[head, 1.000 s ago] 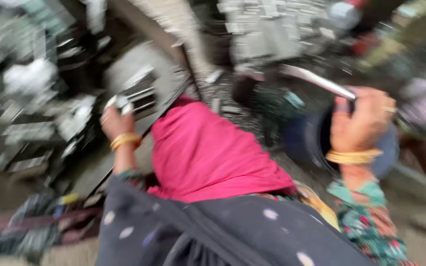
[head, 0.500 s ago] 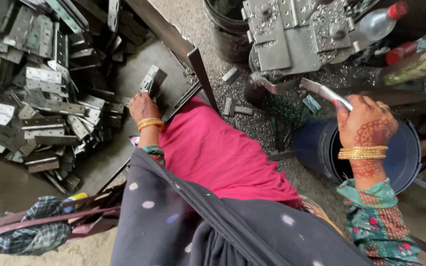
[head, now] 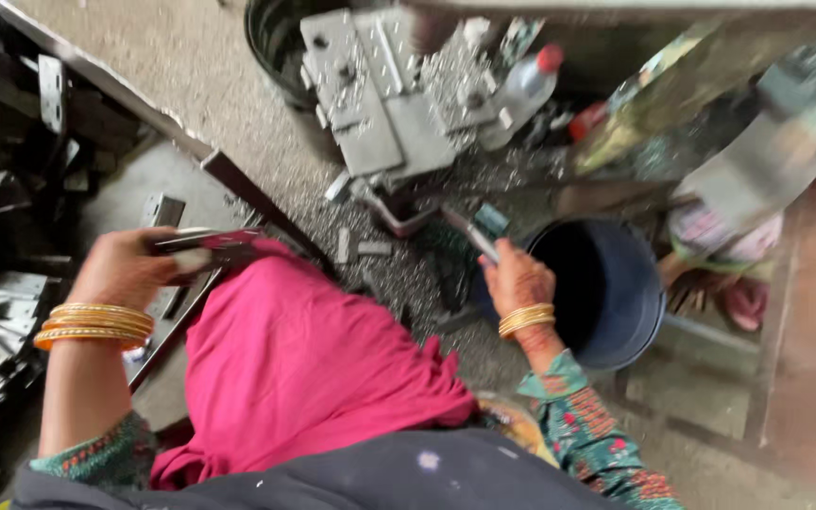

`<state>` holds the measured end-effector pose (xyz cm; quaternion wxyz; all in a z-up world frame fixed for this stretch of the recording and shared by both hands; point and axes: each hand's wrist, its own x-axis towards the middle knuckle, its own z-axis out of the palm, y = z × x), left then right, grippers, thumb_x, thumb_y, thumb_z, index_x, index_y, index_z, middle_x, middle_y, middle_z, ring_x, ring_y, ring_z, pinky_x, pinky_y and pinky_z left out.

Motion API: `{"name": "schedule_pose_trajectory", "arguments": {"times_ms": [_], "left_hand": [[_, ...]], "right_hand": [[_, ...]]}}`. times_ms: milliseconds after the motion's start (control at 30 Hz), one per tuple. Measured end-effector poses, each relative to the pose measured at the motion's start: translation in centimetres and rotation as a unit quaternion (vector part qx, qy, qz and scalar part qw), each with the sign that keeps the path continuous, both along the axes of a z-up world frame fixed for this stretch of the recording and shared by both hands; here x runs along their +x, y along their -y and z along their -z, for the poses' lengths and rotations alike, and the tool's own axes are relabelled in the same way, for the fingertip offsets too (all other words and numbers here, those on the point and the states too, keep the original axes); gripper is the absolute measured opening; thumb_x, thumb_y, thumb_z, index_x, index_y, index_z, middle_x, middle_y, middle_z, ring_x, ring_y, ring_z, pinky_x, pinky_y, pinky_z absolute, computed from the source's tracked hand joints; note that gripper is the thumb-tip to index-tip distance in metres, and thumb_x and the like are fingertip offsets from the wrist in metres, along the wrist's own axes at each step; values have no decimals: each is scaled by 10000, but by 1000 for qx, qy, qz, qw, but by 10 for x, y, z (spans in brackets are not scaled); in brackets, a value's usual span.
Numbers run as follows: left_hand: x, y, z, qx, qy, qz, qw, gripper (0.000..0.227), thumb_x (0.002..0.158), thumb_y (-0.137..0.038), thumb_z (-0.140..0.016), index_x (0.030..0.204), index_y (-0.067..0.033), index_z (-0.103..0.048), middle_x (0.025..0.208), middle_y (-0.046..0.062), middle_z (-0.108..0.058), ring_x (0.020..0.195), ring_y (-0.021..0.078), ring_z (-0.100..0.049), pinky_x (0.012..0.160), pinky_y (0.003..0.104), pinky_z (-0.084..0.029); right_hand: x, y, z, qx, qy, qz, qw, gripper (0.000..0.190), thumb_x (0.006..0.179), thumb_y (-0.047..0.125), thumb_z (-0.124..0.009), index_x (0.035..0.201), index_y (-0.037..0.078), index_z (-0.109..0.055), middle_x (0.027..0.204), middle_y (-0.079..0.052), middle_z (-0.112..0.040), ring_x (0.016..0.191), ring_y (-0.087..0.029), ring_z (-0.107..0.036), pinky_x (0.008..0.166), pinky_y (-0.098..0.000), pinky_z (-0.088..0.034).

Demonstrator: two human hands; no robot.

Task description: The person operates a drill press to drill holes in small metal plates. They pick up each plate, position it under the drill, activate the machine, and then place the finished plate on a nearby tray. The process is repeated for multiple plates.

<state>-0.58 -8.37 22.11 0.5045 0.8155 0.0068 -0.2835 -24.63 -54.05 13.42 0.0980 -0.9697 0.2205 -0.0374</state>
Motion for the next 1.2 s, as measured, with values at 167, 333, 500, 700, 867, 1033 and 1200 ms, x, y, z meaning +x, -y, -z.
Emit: {"name": "schedule_pose_trajectory", "arguments": {"times_ms": [167, 333, 500, 700, 867, 1033, 1200], "left_hand": [[-31, 186, -31, 74, 563, 110, 816, 250, 904, -52, -686, 1141, -85, -756, 996, 153, -725, 841, 333, -697, 730, 427, -559], [-74, 324, 21, 254, 633, 107, 723, 287, 968, -121, -515, 1168, 38, -647, 1313, 267, -636, 1236, 399, -616, 1145, 502, -400], [-64, 341, 37, 285, 386, 228, 847, 410, 967, -114, -430, 1304, 57, -589, 1440, 291, -539, 1426, 372, -459, 1282, 531, -154], [-26, 356, 45, 380, 441, 123, 803, 495, 967, -198, -404, 1329, 100, -565, 1518, 270, -464, 1489, 410, -313, 1218, 485, -140], [-19, 361, 54, 370, 419, 146, 816, 501, 993, -187, -398, 1352, 115, -577, 1534, 279, -459, 1497, 389, -314, 1253, 481, -125], [-28, 347, 50, 343, 454, 117, 814, 486, 983, -173, -389, 1336, 89, -598, 1530, 248, -464, 1499, 377, -313, 1247, 472, -117], [-3, 357, 45, 376, 465, 137, 790, 479, 957, -155, -370, 1323, 49, -603, 1536, 216, -449, 1472, 330, -340, 1242, 482, -96]], "right_hand": [[17, -6, 4, 16, -25, -20, 999, 313, 949, 401, -651, 1026, 100, -614, 895, -172, -733, 817, -413, -702, 675, -541, -526], [15, 9, 2, 60, -100, -14, 993, 331, 987, 412, -608, 1111, 104, -596, 884, -199, -734, 856, -428, -701, 712, -565, -520], [25, 12, -21, 93, -89, -52, 990, 303, 901, 361, -650, 1103, 136, -633, 899, -205, -733, 885, -433, -695, 745, -573, -515], [54, 29, -34, 32, -78, -99, 991, 315, 910, 368, -671, 1025, 78, -627, 887, -216, -730, 872, -441, -695, 769, -573, -513], [31, 26, 33, 111, -58, -61, 990, 407, 934, 457, -655, 965, 52, -634, 827, -225, -693, 805, -437, -675, 715, -548, -505], [6, 21, 71, 209, -20, -9, 978, 551, 948, 572, -623, 915, 22, -639, 757, -236, -645, 733, -429, -643, 657, -512, -495], [24, 39, 56, 126, -75, -14, 989, 479, 908, 569, -607, 937, 98, -693, 803, -200, -692, 770, -421, -664, 664, -523, -490]]}}
